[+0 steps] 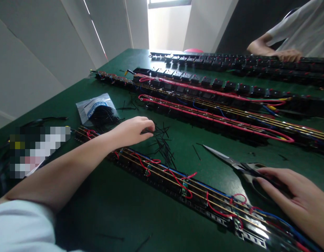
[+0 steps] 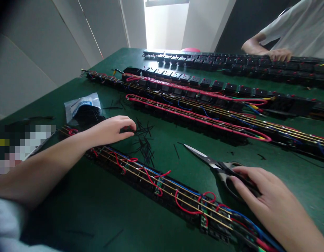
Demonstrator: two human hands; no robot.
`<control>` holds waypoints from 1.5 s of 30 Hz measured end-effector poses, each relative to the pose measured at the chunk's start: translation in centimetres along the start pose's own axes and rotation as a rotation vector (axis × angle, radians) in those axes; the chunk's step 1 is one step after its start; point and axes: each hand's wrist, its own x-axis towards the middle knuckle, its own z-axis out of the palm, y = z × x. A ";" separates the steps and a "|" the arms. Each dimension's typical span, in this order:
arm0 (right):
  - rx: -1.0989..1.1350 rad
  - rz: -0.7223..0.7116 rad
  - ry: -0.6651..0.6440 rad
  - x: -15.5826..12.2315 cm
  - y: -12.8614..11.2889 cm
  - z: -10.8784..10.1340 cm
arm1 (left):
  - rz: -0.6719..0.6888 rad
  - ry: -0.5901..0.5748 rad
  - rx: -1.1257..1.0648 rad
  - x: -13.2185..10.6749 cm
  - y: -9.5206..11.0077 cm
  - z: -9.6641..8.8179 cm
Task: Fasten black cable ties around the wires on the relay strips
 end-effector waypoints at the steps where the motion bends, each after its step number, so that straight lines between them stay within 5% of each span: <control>1: -0.006 -0.003 -0.009 0.0 0.0 0.0 | -0.004 0.014 0.012 0.3 0.1 0.1; 12: -0.017 -0.031 -0.026 -0.1 -0.5 0.2 | -0.111 -0.045 0.216 5.8 2.9 0.2; 24: -0.010 -0.075 -0.020 0.0 -0.8 0.2 | -0.118 -0.135 0.292 6.4 2.9 1.3; 36: 0.058 -0.131 0.011 -0.2 -0.5 0.8 | -0.078 0.083 -0.014 5.1 2.2 -1.3; 40: 0.093 -0.151 0.018 -0.4 -0.8 0.7 | -0.034 0.188 -0.230 4.8 4.6 -1.2; 45: 0.193 -0.148 0.052 -1.3 -2.0 -0.2 | 0.131 0.157 -0.555 4.3 11.0 0.8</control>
